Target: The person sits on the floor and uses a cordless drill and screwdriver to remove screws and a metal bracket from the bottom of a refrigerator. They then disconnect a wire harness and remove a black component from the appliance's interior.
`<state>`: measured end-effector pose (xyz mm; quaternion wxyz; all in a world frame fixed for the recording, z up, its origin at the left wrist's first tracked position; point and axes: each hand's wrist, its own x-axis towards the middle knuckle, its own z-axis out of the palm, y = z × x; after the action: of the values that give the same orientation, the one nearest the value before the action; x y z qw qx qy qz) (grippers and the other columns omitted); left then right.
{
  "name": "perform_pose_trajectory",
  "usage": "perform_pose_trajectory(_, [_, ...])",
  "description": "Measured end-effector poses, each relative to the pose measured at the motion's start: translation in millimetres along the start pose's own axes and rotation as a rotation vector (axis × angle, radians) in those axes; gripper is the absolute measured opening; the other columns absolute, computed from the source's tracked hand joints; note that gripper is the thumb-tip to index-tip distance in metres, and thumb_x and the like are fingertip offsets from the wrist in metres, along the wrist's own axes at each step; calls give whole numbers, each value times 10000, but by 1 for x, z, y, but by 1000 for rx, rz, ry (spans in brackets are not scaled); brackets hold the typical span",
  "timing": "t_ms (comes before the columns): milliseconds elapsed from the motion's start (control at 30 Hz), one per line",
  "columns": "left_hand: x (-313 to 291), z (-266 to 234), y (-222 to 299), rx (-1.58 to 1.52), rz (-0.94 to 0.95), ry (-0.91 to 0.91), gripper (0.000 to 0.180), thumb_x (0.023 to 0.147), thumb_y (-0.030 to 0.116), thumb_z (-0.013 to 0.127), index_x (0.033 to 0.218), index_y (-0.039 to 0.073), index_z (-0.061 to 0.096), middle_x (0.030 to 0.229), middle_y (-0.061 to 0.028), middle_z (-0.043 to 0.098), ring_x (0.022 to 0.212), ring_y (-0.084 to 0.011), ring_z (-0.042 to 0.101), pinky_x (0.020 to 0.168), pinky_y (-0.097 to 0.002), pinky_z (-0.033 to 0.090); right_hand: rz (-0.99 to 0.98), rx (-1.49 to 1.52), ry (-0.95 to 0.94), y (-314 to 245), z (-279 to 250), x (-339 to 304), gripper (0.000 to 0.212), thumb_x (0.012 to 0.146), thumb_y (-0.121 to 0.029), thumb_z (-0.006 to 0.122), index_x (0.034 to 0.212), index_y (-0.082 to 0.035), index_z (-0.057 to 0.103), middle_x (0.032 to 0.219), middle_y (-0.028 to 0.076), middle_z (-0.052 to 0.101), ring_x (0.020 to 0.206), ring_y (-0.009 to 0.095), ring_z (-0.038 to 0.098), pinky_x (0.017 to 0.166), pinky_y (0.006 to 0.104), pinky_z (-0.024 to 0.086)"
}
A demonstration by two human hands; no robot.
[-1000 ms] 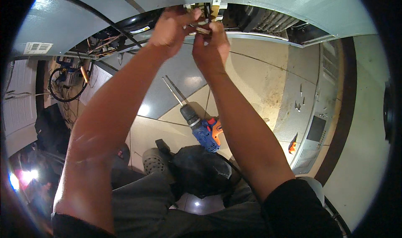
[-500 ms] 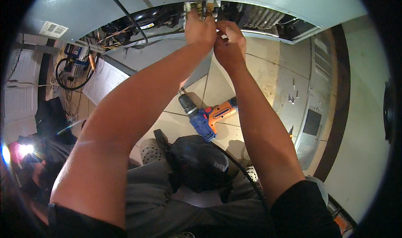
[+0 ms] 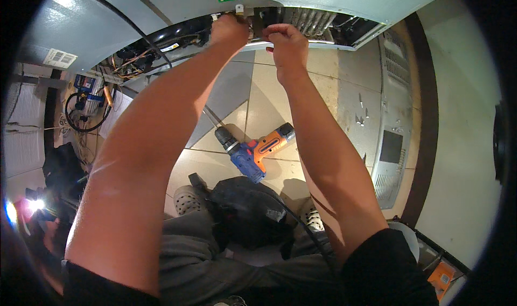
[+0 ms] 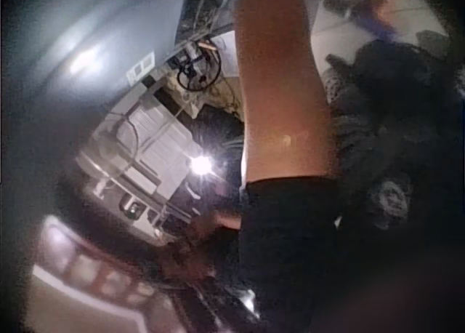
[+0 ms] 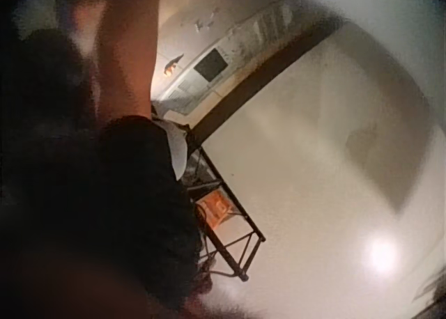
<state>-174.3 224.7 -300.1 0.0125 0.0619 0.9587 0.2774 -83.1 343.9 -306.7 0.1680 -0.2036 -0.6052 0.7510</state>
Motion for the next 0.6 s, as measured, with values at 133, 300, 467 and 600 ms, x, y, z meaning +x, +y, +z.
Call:
perform_pose_trajectory(133, [2,1,-2,58,41,73,461,891,463,676,1001,24,766,1009,-241,730,998,-395,710,872,-466,567,76,-138,23,15,-14,-1,144,885,-27,611,996,-37,703,938,68,742,872,159,707,719,307,528])
perform_pose_trajectory(300, [5,5,-10,92,79,107,486,894,462,647,961,-7,756,965,-260,723,962,-415,708,870,-481,561,106,-293,14,38,-34,0,131,890,-44,631,997,-59,704,943,43,746,875,143,710,680,304,520])
perform_pose_trajectory(467, [9,8,-18,105,137,105,480,886,435,640,906,-33,748,936,-279,712,942,-438,701,888,-490,551,104,-430,57,65,-47,-2,111,877,-85,657,953,-56,732,891,50,742,810,147,690,694,313,529])
perform_pose_trajectory(600, [4,13,-17,133,62,159,460,919,447,613,966,11,752,982,-246,726,951,-436,691,851,-483,528,120,-611,122,87,-62,0,172,852,-202,696,939,-67,759,913,110,760,863,231,724,772,357,558])
